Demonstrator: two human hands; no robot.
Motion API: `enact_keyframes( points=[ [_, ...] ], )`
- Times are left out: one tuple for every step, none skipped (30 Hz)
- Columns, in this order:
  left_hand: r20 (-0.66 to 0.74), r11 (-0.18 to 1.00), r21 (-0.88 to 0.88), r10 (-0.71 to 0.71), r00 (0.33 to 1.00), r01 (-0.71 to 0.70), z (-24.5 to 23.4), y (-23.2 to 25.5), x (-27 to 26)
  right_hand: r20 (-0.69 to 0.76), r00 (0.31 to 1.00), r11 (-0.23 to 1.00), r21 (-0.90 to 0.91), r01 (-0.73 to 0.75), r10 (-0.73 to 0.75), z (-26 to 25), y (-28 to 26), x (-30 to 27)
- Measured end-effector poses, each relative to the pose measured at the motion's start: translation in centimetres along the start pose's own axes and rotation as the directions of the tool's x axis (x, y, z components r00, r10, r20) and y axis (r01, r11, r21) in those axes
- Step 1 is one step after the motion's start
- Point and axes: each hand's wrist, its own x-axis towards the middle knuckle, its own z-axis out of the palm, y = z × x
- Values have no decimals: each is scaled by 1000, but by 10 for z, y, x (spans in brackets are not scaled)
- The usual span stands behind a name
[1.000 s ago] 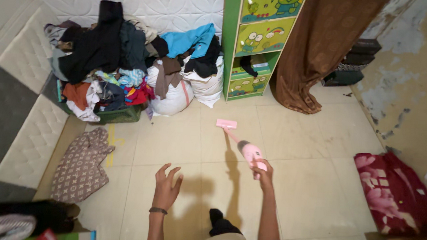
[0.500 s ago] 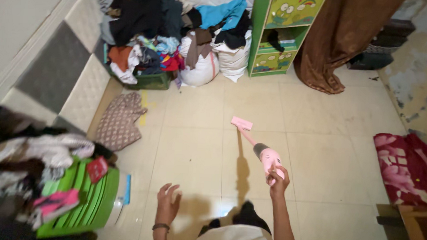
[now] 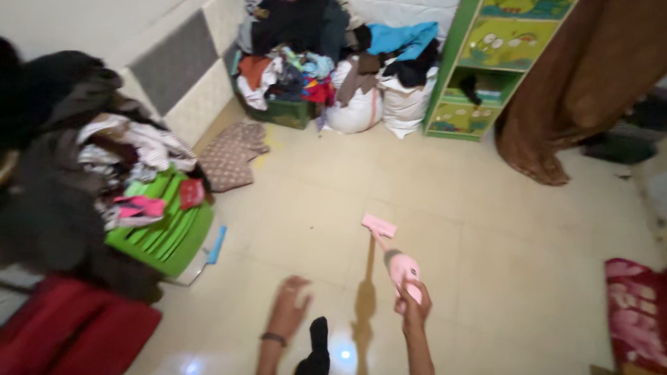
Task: The person uses a pink handheld vacuum cleaner to clean the tiled floor in a room, moving around piles of clothes and furniture.
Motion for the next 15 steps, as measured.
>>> enact_keyframes(
  points=[
    [64, 1000, -12, 14, 998, -13, 10, 21, -18, 21, 1000, 1000, -12, -4, 4, -24, 3, -25],
    [186, 999, -43, 1, 983, 7, 13, 42, -37, 41, 999, 1000, -24, -7, 8, -44, 7, -48],
    [305, 996, -82, -1, 952, 27, 15, 64, -57, 49, 999, 999, -48, 25, -23, -68, 9, -71],
    [370, 988, -133, -19, 929, 73, 11, 81, -76, 58, 997, 996, -72, 57, -53, -87, 13, -94],
    [434, 974, -189, -29, 900, 123, 8, 100, -94, 48, 999, 999, -49, 12, -10, -103, 13, -114],
    [497, 955, -240, -34, 867, 175, 4, 113, -106, 39, 999, 999, -26, -33, 34, -120, 14, -134],
    [471, 960, -240, -18, 882, 148, 0, 123, -119, 27, 996, 997, -11, -82, 82, -140, 15, -157],
    [445, 964, -238, -2, 895, 121, -5, 129, -130, -8, 997, 996, 55, -75, 76, -153, 16, -176],
    [418, 969, -232, 15, 908, 90, -9, 132, -140, -42, 997, 990, 124, -63, 69, -159, 19, -190],
    [405, 974, -210, 12, 914, 80, -15, 135, -152, -77, 995, 980, 193, -48, 64, -165, 20, -200],
    [392, 980, -188, 13, 920, 67, -23, 136, -161, -70, 996, 980, 192, -48, 62, -171, 20, -207],
    [379, 985, -166, 14, 925, 53, -31, 140, -170, -63, 996, 980, 191, -48, 61, -178, 20, -215],
    [364, 986, -164, 22, 931, 41, -40, 144, -181, -57, 996, 980, 193, -53, 65, -183, 24, -224],
    [349, 987, -161, 30, 937, 28, -50, 148, -191, -56, 997, 975, 219, -33, 46, -187, 26, -230],
    [337, 988, -153, 37, 941, 15, -64, 148, -202, -54, 998, 968, 249, -17, 31, -188, 33, -238]
  ],
)
